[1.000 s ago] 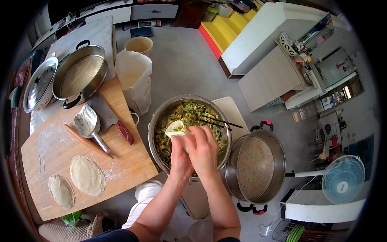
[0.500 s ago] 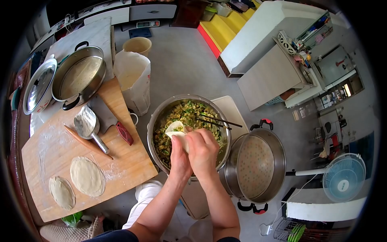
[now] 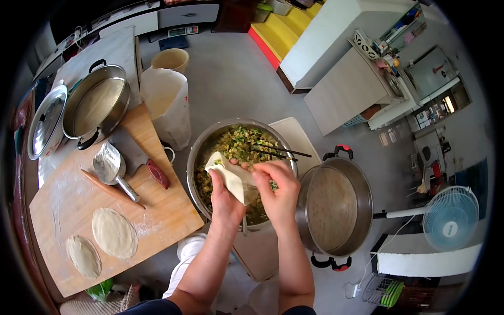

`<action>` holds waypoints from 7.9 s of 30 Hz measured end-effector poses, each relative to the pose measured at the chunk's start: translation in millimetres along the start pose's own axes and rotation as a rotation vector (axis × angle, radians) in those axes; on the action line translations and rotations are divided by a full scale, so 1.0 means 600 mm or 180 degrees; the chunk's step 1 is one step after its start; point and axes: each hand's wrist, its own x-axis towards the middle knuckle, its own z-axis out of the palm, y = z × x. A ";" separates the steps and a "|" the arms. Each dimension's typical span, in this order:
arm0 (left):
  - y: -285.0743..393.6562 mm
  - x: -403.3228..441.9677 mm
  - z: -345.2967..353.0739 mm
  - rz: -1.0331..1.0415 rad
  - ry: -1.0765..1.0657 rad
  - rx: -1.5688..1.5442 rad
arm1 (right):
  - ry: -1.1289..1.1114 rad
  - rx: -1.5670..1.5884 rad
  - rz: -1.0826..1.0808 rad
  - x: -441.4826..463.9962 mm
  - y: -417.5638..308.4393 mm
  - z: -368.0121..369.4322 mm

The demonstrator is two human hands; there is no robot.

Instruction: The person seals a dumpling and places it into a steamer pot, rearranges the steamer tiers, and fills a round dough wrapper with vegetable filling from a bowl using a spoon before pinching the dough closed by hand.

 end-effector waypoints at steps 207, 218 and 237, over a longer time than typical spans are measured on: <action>-0.042 -0.016 -0.003 0.0134 -0.0536 0.1602 | 0.0894 0.0561 -0.0150 -0.102 0.103 -0.034; -0.045 -0.014 -0.005 0.0149 -0.0485 0.1579 | 0.0991 0.0748 0.0121 -0.106 0.105 -0.028; -0.051 -0.017 -0.007 0.0194 -0.0539 0.1661 | 0.0928 0.0046 -0.0348 -0.097 0.092 -0.036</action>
